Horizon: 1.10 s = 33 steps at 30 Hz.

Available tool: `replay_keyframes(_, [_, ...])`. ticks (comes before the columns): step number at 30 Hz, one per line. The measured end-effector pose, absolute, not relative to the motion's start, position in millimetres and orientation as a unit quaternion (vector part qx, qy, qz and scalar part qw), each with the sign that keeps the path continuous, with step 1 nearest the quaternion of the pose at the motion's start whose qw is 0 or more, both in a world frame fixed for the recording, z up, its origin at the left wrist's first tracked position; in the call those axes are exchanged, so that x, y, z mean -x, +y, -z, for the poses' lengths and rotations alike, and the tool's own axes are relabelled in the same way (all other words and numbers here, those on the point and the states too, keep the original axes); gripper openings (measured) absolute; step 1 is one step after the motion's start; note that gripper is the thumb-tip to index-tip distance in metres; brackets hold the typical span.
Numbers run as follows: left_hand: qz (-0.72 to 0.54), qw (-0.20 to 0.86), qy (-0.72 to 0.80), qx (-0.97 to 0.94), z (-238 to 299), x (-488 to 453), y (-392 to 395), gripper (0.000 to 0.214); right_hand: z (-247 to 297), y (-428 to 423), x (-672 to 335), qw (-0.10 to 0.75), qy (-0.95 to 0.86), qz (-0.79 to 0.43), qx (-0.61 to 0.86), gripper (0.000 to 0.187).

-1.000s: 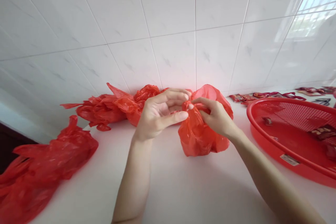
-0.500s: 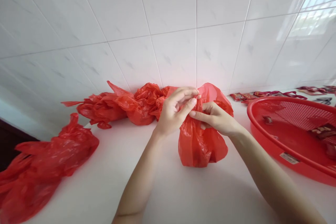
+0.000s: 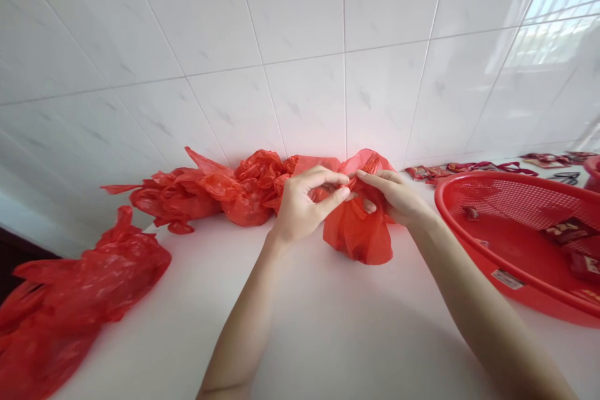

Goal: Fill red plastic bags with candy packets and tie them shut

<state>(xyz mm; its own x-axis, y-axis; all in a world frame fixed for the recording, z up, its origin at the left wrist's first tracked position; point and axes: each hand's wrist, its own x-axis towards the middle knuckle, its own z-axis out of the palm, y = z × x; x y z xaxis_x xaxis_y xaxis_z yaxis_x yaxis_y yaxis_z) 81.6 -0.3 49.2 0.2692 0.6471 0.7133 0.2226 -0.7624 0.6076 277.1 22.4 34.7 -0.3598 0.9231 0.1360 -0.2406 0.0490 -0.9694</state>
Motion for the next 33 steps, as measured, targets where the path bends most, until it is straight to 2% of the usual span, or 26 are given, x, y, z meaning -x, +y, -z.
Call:
replay_keyframes(5, [-0.351,0.254,0.314,-0.845,-42.0,-82.4,-1.6,0.018,-32.6,26.9,-281.2,0.463,-0.516,-0.66,0.289,0.029])
replay_keyframes(7, [-0.313,0.285,0.323,-0.847,-40.6,-79.8,1.4,0.016,-33.1,27.4,-282.0,0.458,-0.508,-0.67,0.289,0.026])
replay_keyframes(11, [-0.394,0.325,0.322,-0.797,-41.4,-76.5,11.2,0.015,-37.2,23.3,-281.4,0.482,-0.522,-0.641,0.29,0.025])
replay_keyframes(14, [-0.494,0.345,0.321,-0.731,-39.9,-79.8,18.4,0.025,-43.5,12.3,-276.7,0.474,-0.59,-0.587,0.286,0.029])
replay_keyframes(16, [-0.501,0.394,0.304,-0.708,-37.2,-84.2,21.1,0.034,-47.8,3.2,-272.3,0.459,-0.65,-0.535,0.286,0.032])
replay_keyframes(19, [-0.449,0.502,0.253,-0.694,-33.6,-91.2,21.5,0.04,-51.1,-6.7,-268.4,0.477,-0.716,-0.403,0.312,0.032])
replay_keyframes(23, [-0.416,0.601,0.247,-0.636,-32.1,-97.4,19.3,0.037,-49.7,-9.3,-271.9,0.523,-0.743,-0.162,0.384,0.036])
replay_keyframes(25, [-0.411,0.635,0.26,-0.6,-31.5,-99.5,18.9,0.036,-48.7,-8.7,-274.3,0.532,-0.745,-0.104,0.388,0.035])
replay_keyframes(29, [-0.423,0.682,0.26,-0.537,-28.9,-102.7,19.2,0.033,-47.8,-8.7,-274.5,0.516,-0.771,-0.114,0.355,0.026])
replay_keyframes(33, [-0.456,0.691,0.245,-0.504,-28.8,-103.0,18.7,0.02,-47.8,-9.2,-273.6,0.513,-0.788,-0.155,0.303,0.009])
